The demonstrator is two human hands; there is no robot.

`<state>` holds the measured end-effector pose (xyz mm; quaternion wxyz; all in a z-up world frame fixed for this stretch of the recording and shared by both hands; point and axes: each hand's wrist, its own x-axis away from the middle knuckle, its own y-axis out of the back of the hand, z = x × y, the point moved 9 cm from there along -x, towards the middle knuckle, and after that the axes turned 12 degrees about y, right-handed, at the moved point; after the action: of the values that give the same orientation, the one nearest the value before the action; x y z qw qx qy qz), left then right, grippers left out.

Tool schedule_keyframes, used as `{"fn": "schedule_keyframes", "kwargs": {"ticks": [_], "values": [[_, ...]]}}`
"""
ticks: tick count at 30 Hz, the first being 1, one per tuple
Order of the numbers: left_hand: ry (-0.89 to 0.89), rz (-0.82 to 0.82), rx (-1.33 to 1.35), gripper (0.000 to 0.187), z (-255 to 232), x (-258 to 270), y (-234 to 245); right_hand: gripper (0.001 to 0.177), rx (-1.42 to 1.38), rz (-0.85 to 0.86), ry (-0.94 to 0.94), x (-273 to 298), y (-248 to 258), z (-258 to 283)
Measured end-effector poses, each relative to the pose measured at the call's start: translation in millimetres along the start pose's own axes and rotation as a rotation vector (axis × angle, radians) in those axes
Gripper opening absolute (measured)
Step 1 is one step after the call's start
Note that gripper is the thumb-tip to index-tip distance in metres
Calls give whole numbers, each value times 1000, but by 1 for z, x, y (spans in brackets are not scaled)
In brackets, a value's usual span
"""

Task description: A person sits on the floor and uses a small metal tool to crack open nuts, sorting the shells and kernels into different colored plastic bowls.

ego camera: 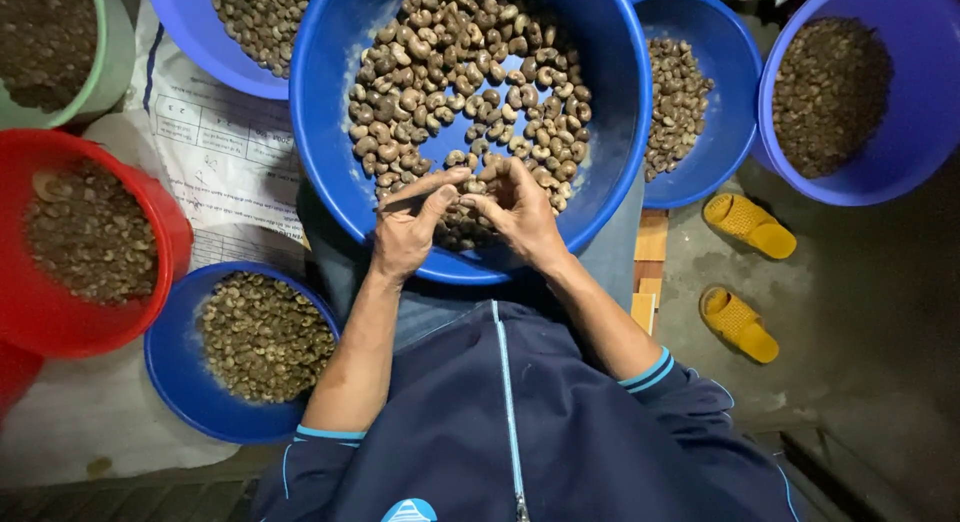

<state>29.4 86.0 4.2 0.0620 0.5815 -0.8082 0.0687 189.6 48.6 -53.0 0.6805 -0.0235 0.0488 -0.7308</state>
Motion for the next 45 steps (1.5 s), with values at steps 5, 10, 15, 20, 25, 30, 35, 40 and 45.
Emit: {"fn": "schedule_keyframes", "kwargs": {"ticks": [5,10,15,20,25,30,35,40,45], "values": [[-55,32,51,17,-5,-2,-6,34,166,-52,74,-2,2,7],[-6,-15,-15,19,1,2,1,33,308,-43,125,-2,-3,21],[-80,0,-35,16,-2,-1,-5,31,310,-69,111,-1,-1,12],[-103,7,-75,16,2,-1,-3,33,372,-64,104,0,-2,19],[-79,-14,-76,18,4,1,0,32,452,-54,128,3,-1,20],[-59,-81,-102,16,11,2,9,27,430,-75,156,3,-1,26],[-58,-90,-47,18,-4,0,7,25,415,-193,263,-4,32,66],[-29,-68,-76,19,7,0,4,25,386,-394,317,0,104,88],[-12,-72,-57,17,10,0,5,38,271,-672,217,25,183,71]]}}
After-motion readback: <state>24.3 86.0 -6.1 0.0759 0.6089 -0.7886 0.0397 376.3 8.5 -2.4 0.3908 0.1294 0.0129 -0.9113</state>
